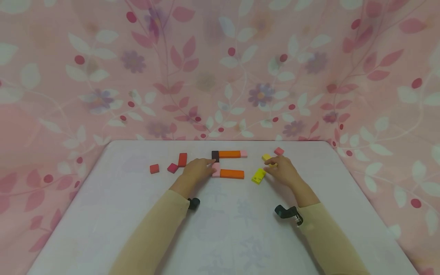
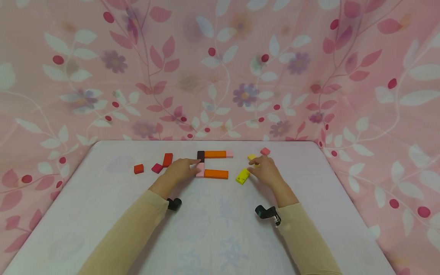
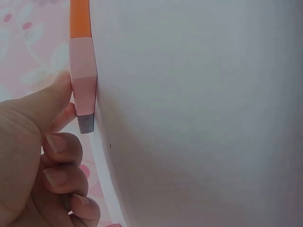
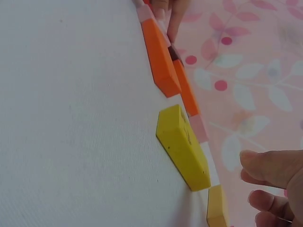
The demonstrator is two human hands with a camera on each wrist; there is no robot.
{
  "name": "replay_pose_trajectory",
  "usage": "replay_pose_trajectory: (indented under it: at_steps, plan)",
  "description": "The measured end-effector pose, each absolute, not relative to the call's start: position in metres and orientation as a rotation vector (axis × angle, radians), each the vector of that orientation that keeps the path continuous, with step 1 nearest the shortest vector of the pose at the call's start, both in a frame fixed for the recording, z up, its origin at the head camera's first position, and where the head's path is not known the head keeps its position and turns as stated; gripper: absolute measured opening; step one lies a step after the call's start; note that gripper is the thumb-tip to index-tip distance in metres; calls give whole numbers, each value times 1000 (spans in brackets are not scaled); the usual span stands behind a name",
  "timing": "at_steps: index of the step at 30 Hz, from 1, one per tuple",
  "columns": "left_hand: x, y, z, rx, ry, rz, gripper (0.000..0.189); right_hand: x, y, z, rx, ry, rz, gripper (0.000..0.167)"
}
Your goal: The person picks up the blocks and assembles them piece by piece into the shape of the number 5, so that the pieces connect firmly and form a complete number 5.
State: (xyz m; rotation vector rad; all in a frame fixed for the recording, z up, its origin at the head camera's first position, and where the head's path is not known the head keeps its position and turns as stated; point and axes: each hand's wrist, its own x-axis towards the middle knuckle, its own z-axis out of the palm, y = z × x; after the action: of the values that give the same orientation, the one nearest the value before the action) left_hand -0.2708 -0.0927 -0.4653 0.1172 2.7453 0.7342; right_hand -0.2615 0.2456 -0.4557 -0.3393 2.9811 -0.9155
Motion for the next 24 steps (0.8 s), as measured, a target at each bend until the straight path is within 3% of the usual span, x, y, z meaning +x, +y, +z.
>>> replay_pose_trajectory:
  at_steps: [24]
  plan:
    - [-273,-92,-463,179,2774,673,51,-311,286,-475,-71,3155,-1011,35]
